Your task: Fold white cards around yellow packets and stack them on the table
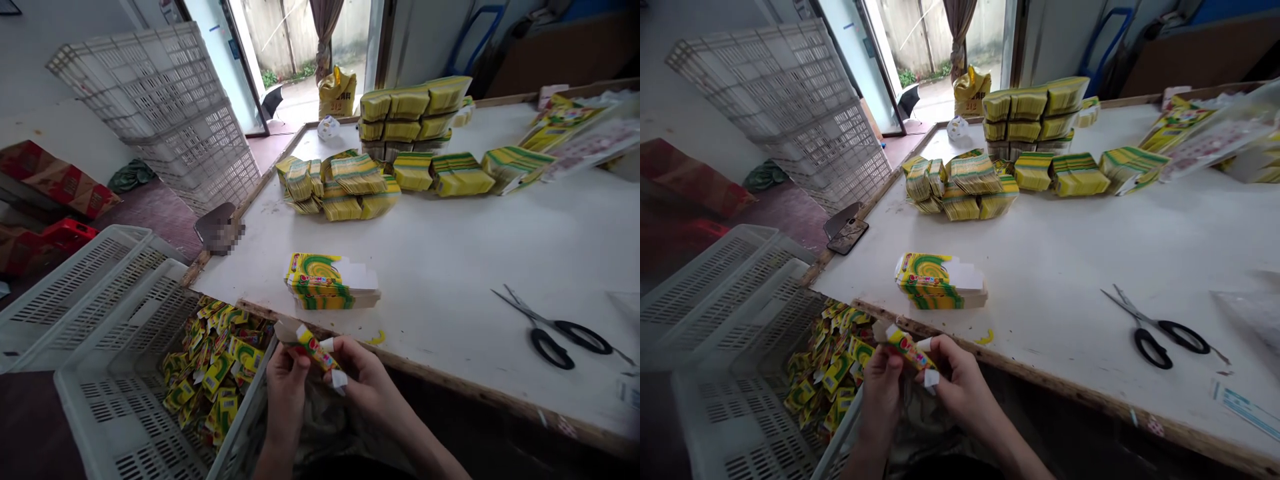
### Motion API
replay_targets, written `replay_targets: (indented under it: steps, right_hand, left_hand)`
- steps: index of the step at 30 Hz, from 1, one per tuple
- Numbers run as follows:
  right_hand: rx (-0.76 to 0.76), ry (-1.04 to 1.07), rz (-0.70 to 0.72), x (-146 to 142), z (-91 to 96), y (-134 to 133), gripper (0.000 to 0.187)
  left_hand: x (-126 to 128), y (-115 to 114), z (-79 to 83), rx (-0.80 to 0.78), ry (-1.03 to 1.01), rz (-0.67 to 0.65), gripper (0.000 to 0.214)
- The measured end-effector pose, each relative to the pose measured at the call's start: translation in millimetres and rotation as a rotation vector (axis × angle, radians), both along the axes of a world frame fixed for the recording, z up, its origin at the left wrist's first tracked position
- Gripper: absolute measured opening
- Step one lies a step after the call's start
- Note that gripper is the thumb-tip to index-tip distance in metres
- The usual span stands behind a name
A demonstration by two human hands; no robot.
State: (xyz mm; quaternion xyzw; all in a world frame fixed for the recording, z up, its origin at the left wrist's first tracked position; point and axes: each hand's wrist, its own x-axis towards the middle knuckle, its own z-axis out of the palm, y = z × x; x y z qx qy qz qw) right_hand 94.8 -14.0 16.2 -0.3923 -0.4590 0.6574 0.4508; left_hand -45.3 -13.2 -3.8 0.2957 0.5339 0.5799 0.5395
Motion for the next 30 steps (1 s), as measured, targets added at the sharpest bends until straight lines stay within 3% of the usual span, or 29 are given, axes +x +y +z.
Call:
replay_targets:
  steps: [3, 6, 9, 11, 13, 16, 18, 21, 24, 27, 30]
  right_hand:
    - [-0.010, -0.008, -0.047, 5, -2.7, 2, 0.018]
    - [0.096, -0.179, -0.093, 14, -1.5, 2, 0.012]
    - [0.383, -0.405, -0.099, 30, 6.8, 5, 0.016]
    - [0.616, -0.551, -0.037, 42, 15.8, 8, 0.023]
    - [0.809, -0.686, 0.048, 50, 24.4, 11, 0.025]
    - [0.978, -0.809, 0.128, 52, 29.5, 13, 0.017]
    - [1.032, -0.817, 0.085, 48, 25.2, 11, 0.021]
    - [1.037, -0.771, -0.191, 40, 11.1, 3, 0.024]
    - [0.977, -0.668, -0.458, 32, -2.8, -7, 0.021]
    - [0.930, -0.584, -0.587, 23, -10.7, -17, 0.023]
    - [0.901, -0.517, -0.609, 17, -15.5, -26, 0.029]
  left_hand:
    - [-1, -2, -1.1, -0.020, 0.006, -0.017, 0.030]
    - [-2, -2, 2.7, -0.035, -0.010, -0.048, 0.027]
    - [-12, 4, 17.3, -0.047, -0.081, -0.145, 0.059]
    - [-24, 9, 31.4, -0.041, -0.116, -0.260, 0.096]
    - [-33, 13, 44.3, -0.014, -0.025, -0.424, 0.111]
    - [-30, 13, 53.8, 0.009, 0.319, -0.747, 0.102]
    - [-18, 8, 51.9, -0.006, 0.510, -0.873, 0.088]
    - [4, -1, 40.7, -0.026, 0.663, -0.771, 0.069]
    - [18, -10, 26.4, -0.001, 0.751, -0.588, 0.072]
    - [24, -15, 14.2, 0.046, 0.793, -0.460, 0.074]
    - [24, -18, 6.2, 0.085, 0.859, -0.351, 0.075]
